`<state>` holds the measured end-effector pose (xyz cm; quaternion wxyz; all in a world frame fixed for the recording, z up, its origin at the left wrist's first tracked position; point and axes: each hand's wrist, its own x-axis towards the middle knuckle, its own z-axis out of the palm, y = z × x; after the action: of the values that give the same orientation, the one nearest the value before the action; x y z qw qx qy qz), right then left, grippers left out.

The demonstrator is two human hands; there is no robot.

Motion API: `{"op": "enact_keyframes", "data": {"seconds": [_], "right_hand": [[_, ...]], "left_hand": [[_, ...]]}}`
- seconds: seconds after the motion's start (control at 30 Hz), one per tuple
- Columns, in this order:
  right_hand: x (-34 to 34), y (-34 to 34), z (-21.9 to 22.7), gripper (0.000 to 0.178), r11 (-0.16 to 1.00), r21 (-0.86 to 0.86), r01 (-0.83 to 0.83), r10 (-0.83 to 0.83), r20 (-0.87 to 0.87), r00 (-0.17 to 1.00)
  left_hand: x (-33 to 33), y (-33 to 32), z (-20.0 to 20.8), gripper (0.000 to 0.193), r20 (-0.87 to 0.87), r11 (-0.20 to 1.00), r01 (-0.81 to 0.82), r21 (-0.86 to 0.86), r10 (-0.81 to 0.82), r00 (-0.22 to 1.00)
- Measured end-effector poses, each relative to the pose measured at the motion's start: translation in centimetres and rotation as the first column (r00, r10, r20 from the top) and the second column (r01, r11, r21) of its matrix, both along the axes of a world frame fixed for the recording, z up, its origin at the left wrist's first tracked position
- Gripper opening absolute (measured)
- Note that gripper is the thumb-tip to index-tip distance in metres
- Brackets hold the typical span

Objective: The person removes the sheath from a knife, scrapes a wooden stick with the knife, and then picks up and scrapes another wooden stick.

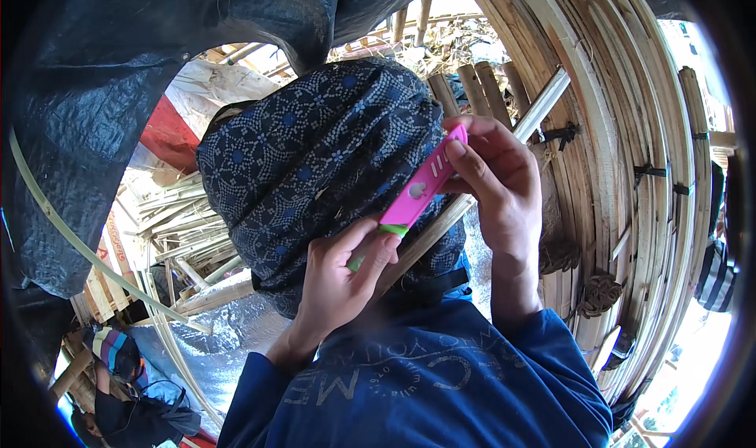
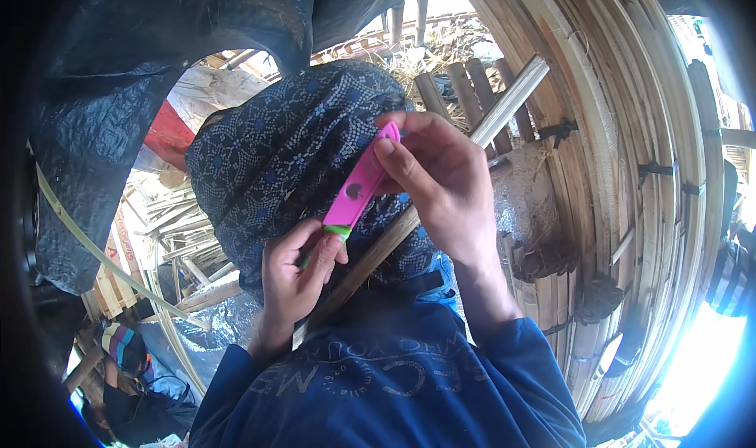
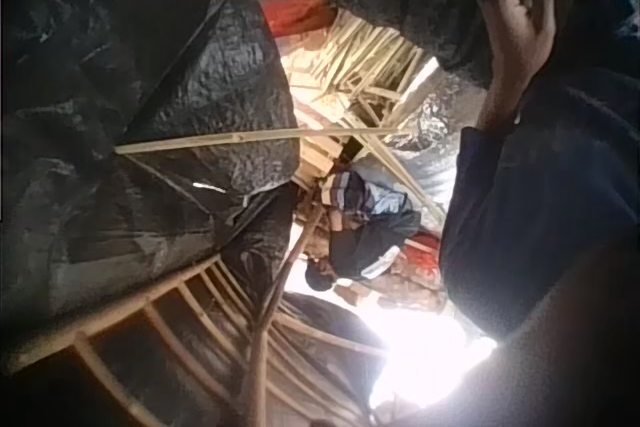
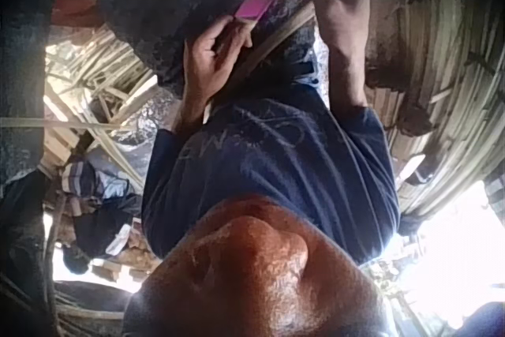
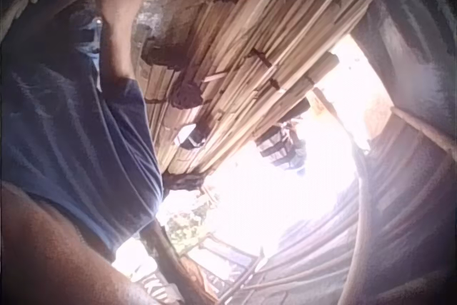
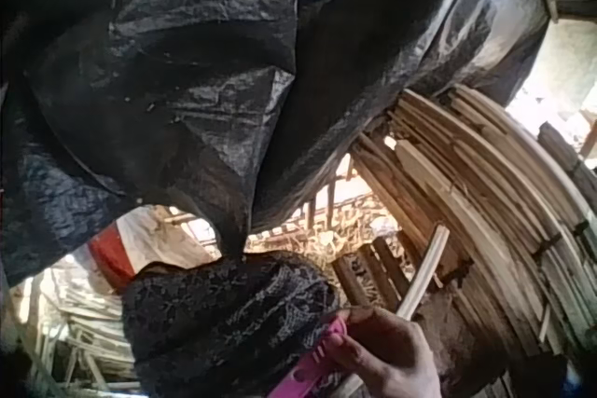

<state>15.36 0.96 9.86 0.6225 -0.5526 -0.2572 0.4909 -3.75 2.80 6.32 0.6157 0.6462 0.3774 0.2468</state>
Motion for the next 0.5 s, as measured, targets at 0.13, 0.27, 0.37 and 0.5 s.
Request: {"op": "enact_keyframes", "data": {"seconds": [0.13,0.27,0.37,0.5], "right_hand": [[0.0,0.9,-0.7,0.024,1.000,-0.013,0.002,-0.001,0.014,1.000],[-0.6,0.9,-1.2,0.022,1.000,-0.029,0.002,0.004,0.196,0.981],[-0.4,0.2,-1.2,0.021,0.999,-0.046,-0.020,0.023,0.070,0.997],[0.2,-0.1,-1.1,0.021,0.999,-0.020,0.028,-0.029,-0.056,0.998]], "left_hand": [[0.1,-0.1,0.4,0.020,0.031,0.992,0.035,-0.122,-0.031,0.999],[0.2,0.0,1.5,0.019,-0.020,0.979,0.008,-0.204,-0.013,1.000],[0.3,-0.1,1.6,0.017,-0.061,0.984,0.008,-0.179,-0.019,0.998],[0.4,0.8,0.5,0.017,0.018,0.979,0.077,-0.188,-0.075,0.997]]}}
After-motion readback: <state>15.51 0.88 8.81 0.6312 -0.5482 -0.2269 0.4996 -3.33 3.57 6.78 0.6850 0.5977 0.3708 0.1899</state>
